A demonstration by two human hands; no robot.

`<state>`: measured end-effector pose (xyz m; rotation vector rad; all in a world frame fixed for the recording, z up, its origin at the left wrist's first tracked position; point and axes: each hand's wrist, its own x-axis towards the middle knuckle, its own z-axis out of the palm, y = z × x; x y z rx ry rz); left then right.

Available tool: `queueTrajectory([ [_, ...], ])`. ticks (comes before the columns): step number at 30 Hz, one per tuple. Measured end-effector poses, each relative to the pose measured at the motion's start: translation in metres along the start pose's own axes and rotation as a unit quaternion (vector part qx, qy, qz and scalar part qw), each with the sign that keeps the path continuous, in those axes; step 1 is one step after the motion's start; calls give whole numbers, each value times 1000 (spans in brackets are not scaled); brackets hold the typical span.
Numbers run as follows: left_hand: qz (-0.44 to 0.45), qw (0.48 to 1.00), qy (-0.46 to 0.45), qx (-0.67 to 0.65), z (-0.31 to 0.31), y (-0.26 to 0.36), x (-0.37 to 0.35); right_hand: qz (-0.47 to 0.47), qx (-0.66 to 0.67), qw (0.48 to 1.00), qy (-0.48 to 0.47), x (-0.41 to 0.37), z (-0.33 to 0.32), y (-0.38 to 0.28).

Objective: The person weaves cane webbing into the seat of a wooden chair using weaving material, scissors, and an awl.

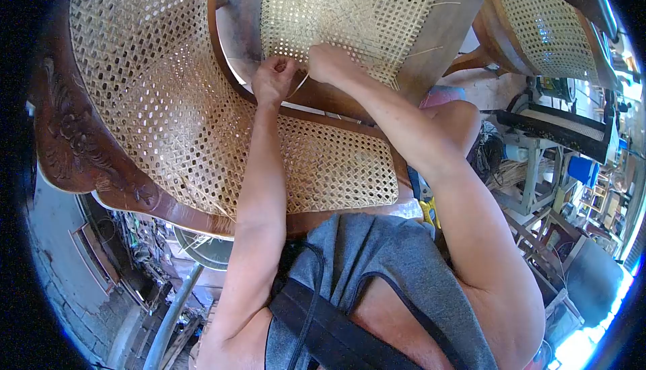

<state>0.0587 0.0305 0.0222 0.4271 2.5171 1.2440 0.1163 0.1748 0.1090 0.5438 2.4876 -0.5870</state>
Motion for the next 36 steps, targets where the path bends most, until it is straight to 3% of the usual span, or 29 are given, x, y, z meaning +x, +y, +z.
queueTrajectory([
  [5, -1, 1000, -23, -8, 6, -3, 2, -30, -28, 998, 47, 5, 4, 7],
  [10, -7, 996, -32, -78, 25, -29, 12, 18, 0, 998, -66, 6, -13, -4],
  [18, 3, 990, -24, -141, 47, -25, 2, 3, -56, 994, -99, 14, -19, -7],
  [19, -11, 997, -27, -70, 32, -8, -3, 9, -68, 992, -109, 16, -20, -6],
  [23, -6, 999, -32, -29, 14, 7, -2, 7, -67, 997, -39, 20, -2, 5],
  [25, 136, 978, 78, 134, 12, 7, 0, -29, -100, 992, 66, 10, 3, 12],
  [26, 138, 978, 77, 135, 15, 8, 1, -28, -99, 992, 67, 4, -4, 24],
  [28, 167, 979, 8, -120, 29, 13, 5, -6, -140, 989, 45, -26, -46, 34],
  [30, 184, 964, -57, -183, 36, 29, 3, -31, -135, 987, 76, -37, -48, 51],
  [32, 39, 920, -197, -336, 39, 45, 0, -55, -133, 983, 115, -43, -54, 62],
  [34, 60, 921, -222, -313, 42, 42, 4, -71, -82, 990, 93, -47, -62, 53],
  [36, 22, 884, -142, -445, 40, 37, 5, -72, -55, 989, 115, -30, -46, 55],
])
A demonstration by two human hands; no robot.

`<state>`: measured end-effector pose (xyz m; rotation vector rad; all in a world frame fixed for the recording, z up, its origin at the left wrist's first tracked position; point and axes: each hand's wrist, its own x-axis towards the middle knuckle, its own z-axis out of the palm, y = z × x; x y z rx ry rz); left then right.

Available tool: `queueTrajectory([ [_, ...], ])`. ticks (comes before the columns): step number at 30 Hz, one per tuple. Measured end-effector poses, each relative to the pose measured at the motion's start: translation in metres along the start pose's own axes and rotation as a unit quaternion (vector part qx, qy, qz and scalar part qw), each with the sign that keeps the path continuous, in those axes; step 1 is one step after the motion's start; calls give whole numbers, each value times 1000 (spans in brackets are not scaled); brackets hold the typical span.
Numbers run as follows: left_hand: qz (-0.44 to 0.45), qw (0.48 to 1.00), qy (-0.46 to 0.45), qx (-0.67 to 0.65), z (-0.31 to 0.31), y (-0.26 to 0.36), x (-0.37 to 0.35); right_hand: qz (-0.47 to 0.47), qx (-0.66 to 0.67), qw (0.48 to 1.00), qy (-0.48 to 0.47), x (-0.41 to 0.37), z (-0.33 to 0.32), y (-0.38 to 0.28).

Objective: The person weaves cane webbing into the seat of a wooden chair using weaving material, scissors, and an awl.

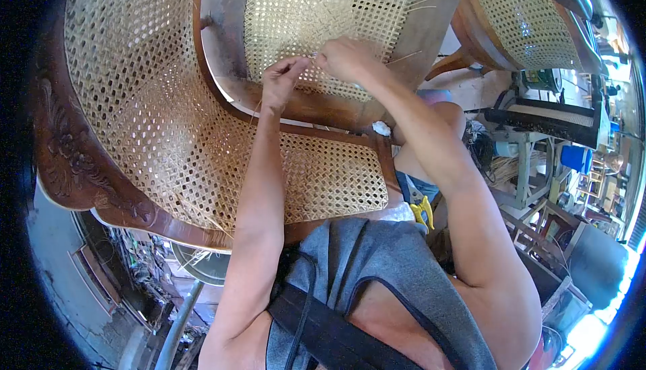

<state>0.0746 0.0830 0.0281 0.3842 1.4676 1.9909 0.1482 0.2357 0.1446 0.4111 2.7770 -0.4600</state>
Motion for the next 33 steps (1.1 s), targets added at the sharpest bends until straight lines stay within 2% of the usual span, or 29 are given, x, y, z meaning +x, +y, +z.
queueTrajectory([
  [1, -38, 999, 24, 1, -4, 10, -3, -1, 23, 1000, 21, 6, 10, -2],
  [2, -38, 999, 24, 4, -15, 2, -2, -2, 26, 999, 22, 13, 19, -5],
  [4, 40, 988, 63, 134, -36, -16, -3, 60, 59, 991, -104, 21, 34, -13],
  [6, 18, 983, 86, 160, -38, -18, -6, 56, 49, 992, -99, 23, 44, -17],
  [8, -2, 964, 107, 242, -37, -17, -7, 52, 37, 993, -95, 24, 50, -20],
  [10, -9, 961, 123, 247, -38, -28, -2, 85, 41, 992, -89, 21, 44, -31],
  [13, -8, 955, 143, 261, -33, -25, -2, 56, 30, 997, -43, 22, 46, -39],
  [15, -7, 951, 150, 269, -33, -22, -4, 68, 30, 995, -64, 26, 45, -45],
  [17, 31, 929, 143, 340, -33, -24, -3, 81, 29, 993, -84, 28, 48, -44],
  [21, 72, 920, 131, 363, -31, -17, -6, 63, 21, 995, -77, 28, 52, -39],
  [23, 35, 944, 110, 308, -31, -11, -8, 63, 21, 994, -86, 28, 47, -39],
  [26, 33, 966, 74, 245, -39, -25, -2, 66, 18, 992, -103, 37, 39, -38],
  [28, 18, 958, 55, 279, -36, -19, -1, 89, 8, 981, -172, 45, 34, -38],
  [29, 4, 949, 34, 315, -34, -16, -1, 87, 6, 981, -173, 47, 33, -39],
  [33, -35, 942, 58, 329, -23, 1, -8, 79, -13, 979, -185, 46, 29, -41],
])
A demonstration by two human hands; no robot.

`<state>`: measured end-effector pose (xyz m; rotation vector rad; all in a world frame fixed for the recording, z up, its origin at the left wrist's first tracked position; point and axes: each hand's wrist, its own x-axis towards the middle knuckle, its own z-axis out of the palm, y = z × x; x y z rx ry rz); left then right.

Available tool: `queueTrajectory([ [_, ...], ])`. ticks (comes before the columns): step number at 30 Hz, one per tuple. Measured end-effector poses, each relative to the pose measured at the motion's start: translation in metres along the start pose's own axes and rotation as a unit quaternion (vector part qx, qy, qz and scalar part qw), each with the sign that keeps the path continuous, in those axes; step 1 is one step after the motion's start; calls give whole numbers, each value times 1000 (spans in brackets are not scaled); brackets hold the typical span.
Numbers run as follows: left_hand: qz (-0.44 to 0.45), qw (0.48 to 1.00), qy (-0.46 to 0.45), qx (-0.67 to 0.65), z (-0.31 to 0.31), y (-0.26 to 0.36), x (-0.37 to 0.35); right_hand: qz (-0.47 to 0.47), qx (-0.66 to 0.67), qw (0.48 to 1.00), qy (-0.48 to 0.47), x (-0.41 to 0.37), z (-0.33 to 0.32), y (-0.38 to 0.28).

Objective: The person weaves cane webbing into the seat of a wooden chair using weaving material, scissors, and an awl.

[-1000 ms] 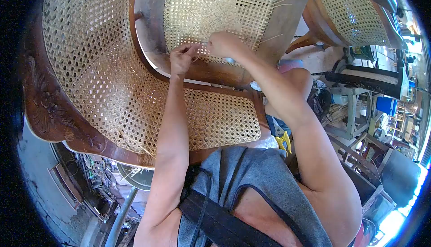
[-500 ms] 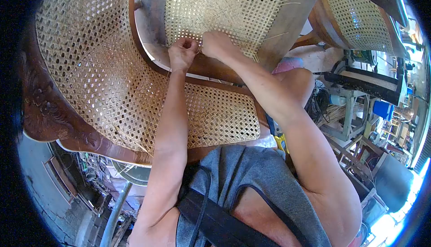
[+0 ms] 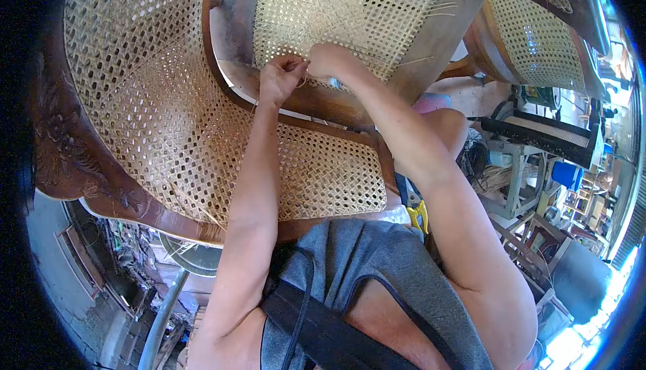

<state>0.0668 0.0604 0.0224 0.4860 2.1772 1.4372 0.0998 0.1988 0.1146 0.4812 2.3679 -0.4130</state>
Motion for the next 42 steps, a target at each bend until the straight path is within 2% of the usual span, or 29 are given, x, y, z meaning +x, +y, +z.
queueTrajectory([
  [2, 4, 997, 28, -70, 9, -16, 4, 4, 10, 1000, 12, -3, 3, -1],
  [4, 5, 997, 40, -60, 14, -23, 8, -21, 26, 999, 17, -4, 6, -2],
  [8, 23, 995, 61, -70, 23, -46, 15, -9, 65, 998, 11, -3, 7, -1],
  [11, 9, 987, 78, -143, 17, -29, 8, -4, 72, 997, -32, 3, 9, 3],
  [13, -5, 991, 62, -115, 18, -32, 14, 6, 53, 999, 9, 8, 13, 2],
  [14, -20, 995, 44, -87, 18, -35, 16, 4, 50, 999, 7, 11, 13, 2],
  [18, -46, 993, 65, -84, 9, -20, 17, -3, 55, 998, -28, 11, 5, 3],
  [20, -58, 998, 31, -21, 0, -3, 13, -5, 67, 997, -41, 12, 4, 4],
  [26, -37, 999, 10, -32, 2, -3, 8, 18, 71, 997, -37, 5, 1, -4],
  [27, -36, 999, 9, -31, 5, -8, 7, 17, 40, 999, 15, 11, 12, 1],
  [28, 8, 999, 33, 0, 9, -14, 6, 16, 11, 997, 68, 13, 18, 2],
  [29, 51, 997, 55, 31, 13, -20, 6, 18, 14, 997, 71, 13, 25, 4],
  [30, 55, 997, 51, 33, 15, -17, 3, 18, 29, 993, 114, 8, 31, 4],
  [31, 70, 993, 91, 34, 19, -13, -2, 18, 44, 986, 158, 5, 35, 4],
  [32, 85, 987, 130, 36, 21, -9, -6, 21, 48, 985, 162, 5, 37, 8],
  [33, 89, 987, 126, 39, 22, -7, -8, 22, 58, 986, 155, 2, 38, 11],
  [35, 160, 970, 169, 68, 24, -2, -9, 27, 74, 985, 151, -6, 38, 23],
  [37, 167, 967, 169, 89, 30, -6, -7, 6, 51, 992, 113, -25, 28, 35],
  [42, 165, 968, 161, 100, 35, -10, -5, -27, 129, 973, 188, -33, 32, 50],
])
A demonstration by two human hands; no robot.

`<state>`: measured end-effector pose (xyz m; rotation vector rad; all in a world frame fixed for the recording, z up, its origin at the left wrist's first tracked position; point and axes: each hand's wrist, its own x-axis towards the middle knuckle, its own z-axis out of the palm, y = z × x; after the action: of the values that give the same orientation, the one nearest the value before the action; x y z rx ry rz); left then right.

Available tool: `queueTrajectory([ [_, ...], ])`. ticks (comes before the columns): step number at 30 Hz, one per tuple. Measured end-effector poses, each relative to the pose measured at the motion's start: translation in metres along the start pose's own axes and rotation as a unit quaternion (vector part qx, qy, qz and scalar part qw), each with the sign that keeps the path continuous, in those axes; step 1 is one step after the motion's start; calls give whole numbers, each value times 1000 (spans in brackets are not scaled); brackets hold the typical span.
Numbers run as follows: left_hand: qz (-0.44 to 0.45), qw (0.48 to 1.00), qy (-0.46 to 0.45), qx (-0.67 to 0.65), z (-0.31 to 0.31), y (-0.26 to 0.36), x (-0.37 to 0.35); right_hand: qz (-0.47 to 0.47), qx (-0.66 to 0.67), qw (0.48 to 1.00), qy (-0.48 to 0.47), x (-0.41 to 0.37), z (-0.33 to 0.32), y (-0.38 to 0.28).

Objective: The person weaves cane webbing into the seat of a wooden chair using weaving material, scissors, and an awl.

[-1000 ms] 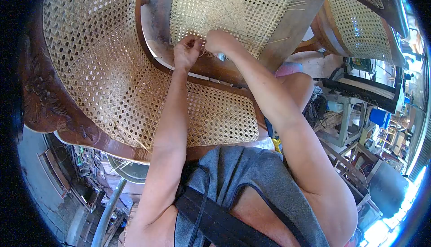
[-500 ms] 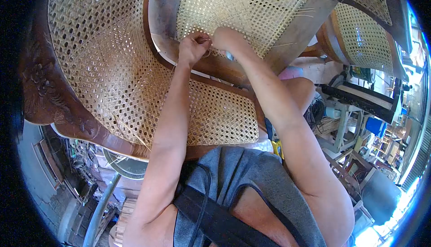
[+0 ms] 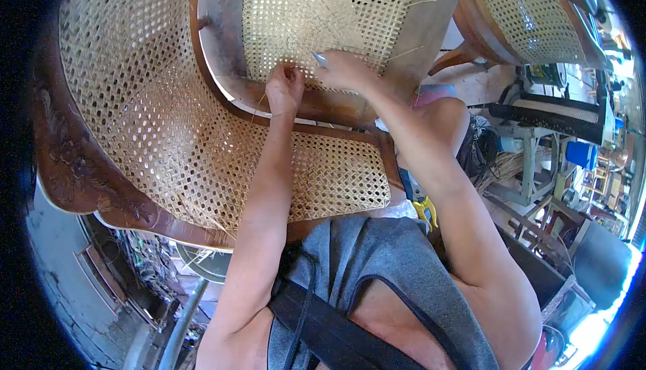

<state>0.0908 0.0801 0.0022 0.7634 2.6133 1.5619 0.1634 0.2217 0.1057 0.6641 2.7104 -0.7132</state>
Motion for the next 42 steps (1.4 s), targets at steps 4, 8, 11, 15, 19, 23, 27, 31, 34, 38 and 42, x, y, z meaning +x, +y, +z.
queueTrajectory([
  [4, 34, 999, 0, 15, -3, 0, 0, 40, -8, 999, 18, 0, 10, -20],
  [8, 43, 999, 15, 6, 0, -3, -2, -6, -20, 999, 42, 2, 22, -13],
  [11, 37, 999, -1, 39, -2, -1, -1, -42, -90, 995, -17, 0, 13, 4],
  [15, 92, 987, 73, 110, -16, -4, 4, -8, -134, 991, 25, 3, -27, 5],
  [19, -93, 991, -58, 80, -37, -9, -4, -88, -85, 992, 38, 2, -35, 12],
  [23, -67, 989, -51, 120, -30, -28, -4, -51, 18, 997, -47, 0, -43, 9],
  [27, -243, 913, 19, -328, -37, -23, 2, -169, 181, 960, -129, 13, -19, 9],
  [31, -335, 773, -12, -538, -45, -4, 8, -251, 77, 963, -61, 23, -3, -19],
  [34, -207, 913, 43, -348, -47, -5, -10, -195, -14, 970, -141, 23, -6, -16],
  [38, -41, 996, -74, 18, -34, -20, -13, -126, -96, 983, -97, 2, -71, 20],
  [42, -36, 994, 33, 97, -18, 11, -10, -190, -154, 970, 14, -3, -72, 45],
])
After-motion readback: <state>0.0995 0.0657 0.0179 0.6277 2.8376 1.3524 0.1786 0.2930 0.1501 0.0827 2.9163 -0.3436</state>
